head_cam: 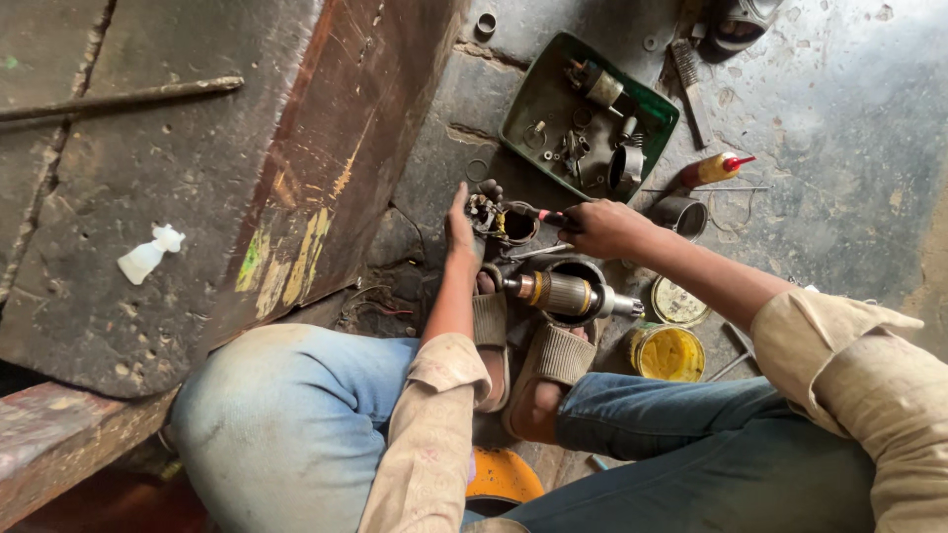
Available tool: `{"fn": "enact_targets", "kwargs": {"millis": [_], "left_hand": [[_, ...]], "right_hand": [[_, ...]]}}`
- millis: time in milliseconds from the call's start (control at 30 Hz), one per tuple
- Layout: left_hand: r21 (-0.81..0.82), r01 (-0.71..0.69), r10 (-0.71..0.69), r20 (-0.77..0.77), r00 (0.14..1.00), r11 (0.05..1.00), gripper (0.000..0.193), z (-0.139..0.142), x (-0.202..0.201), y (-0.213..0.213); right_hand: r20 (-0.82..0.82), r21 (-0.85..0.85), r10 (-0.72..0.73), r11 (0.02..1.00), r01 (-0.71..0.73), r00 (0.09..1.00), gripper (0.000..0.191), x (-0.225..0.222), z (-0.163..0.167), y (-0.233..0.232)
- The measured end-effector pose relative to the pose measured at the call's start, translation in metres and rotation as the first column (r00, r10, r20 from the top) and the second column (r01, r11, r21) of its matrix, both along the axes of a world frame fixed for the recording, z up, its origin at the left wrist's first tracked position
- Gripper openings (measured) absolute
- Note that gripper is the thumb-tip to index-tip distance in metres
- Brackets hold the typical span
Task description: The person sits on the floor repairing an electric motor. They hold the motor armature between their knees and work on its commutator end with a hand tool, then fit the armature into the motor housing, handle brushes and small parts from a tray, and reassemble the motor components by hand.
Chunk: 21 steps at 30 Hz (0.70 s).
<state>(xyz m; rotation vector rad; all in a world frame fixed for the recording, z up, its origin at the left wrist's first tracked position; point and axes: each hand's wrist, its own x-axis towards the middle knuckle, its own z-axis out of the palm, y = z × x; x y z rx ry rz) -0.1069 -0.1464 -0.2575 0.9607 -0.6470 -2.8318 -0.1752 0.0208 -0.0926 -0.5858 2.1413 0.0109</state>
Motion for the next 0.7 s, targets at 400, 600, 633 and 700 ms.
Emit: {"fn": "enact_targets", "kwargs": {"millis": [400,600,633,700], "left_hand": [[0.103,-0.039,0.048,-0.087,0.995,0.994,0.044,-0.001,0.007,-0.002],[0.034,-0.034,0.035,-0.015,0.999,0.999,0.038,-0.005,0.008,-0.001],[0.034,-0.029,0.030,-0.020,0.999,0.999,0.038,-0.006,0.008,-0.001],[0.020,-0.023,0.023,-0.022,0.999,1.000,0.037,-0.006,0.008,0.000]], "right_hand": [[0.097,0.035,0.164,0.985,-0.168,0.982,0.033,0.010,-0.014,-0.011],[0.080,0.037,0.259,0.964,-0.262,0.963,0.027,0.006,-0.016,-0.014],[0.051,0.014,0.278,0.960,-0.279,0.959,0.027,0.007,-0.016,-0.015],[0.040,0.014,0.264,0.964,-0.265,0.964,0.028,0.008,-0.015,-0.018]]}}
